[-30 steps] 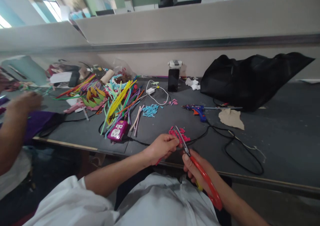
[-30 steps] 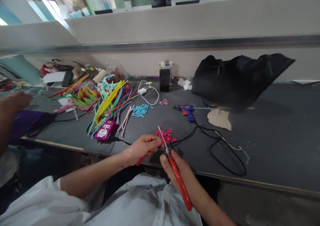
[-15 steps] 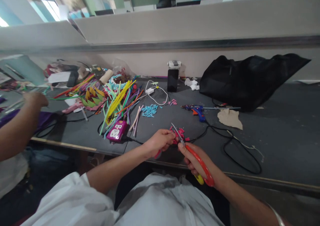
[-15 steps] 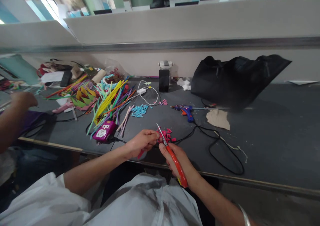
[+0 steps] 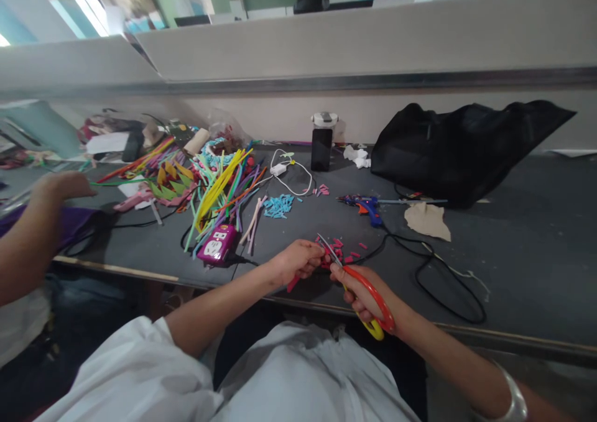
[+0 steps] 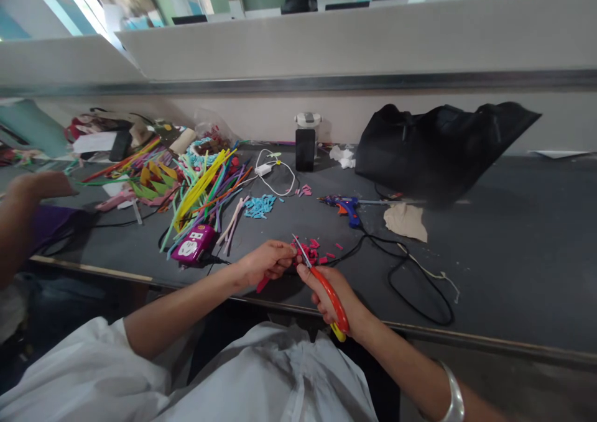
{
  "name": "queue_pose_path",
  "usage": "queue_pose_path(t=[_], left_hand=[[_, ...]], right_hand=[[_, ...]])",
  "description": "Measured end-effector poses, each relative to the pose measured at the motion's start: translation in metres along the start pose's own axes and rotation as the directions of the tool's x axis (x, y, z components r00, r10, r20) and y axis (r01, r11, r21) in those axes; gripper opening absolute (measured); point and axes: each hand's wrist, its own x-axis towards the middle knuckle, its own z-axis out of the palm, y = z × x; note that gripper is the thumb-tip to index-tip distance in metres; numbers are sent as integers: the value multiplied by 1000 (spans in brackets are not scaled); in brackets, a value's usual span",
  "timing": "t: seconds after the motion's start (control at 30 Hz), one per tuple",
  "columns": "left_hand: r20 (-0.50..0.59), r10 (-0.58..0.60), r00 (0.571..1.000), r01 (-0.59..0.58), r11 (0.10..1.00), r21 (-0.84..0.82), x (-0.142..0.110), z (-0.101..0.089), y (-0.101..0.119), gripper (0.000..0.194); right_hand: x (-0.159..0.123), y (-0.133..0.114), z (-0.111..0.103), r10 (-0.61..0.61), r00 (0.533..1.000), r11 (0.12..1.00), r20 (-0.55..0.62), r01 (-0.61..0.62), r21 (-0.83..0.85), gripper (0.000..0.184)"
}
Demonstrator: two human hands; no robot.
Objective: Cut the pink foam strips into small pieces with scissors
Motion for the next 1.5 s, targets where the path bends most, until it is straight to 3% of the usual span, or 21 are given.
queue_pose_path(t=[0.2,0.3,0.33,0.43,0.5,0.67,0.87,1.0,1.13,1.27,1.5], left_hand=[[28,9,1000,-8,1000,-2,-7,-1,2,30],[84,-18,996,19,1000,-15,-17,2,-1,34],[116,-34,993,36,999,-18,-21,3,-2,35],[240,-91,966,99,995,-21,-34,10,-9,38],[326,-129,937,145,989,-26,-41,17,-13,38],[402,-189,896,216,976,-23,-49,28,-17,39],[442,-198,875,236,971,-33,-48,30,-19,34],[459,-183,869,215,977,-18,-49,30,-20,36],[412,-166,896,163,986,43,-52,30,-19,40],[366,-154,918,117,986,120,-54,32,-16,43],[120,72,990,-80,995,65,-51,30,0,42]], right_hand=[[-9,2,0,-71,997,997,-2,71,-7,51],[-14,8,-7,-176,984,984,-30,176,-21,50],[-16,10,-10,-245,968,969,-56,242,-54,50],[-20,20,-16,-522,847,843,-105,492,-220,52],[-22,26,-16,-603,792,786,-100,567,-246,56],[-25,38,-9,-643,765,749,-27,621,-232,46],[-26,39,-4,-694,719,703,-44,663,-256,34],[-27,36,-4,-676,737,721,-23,655,-227,34],[-30,32,-5,-633,772,755,-64,596,-275,32],[-28,33,-9,-635,768,750,-84,586,-307,34],[-31,36,-20,-502,850,864,-161,500,-54,60]])
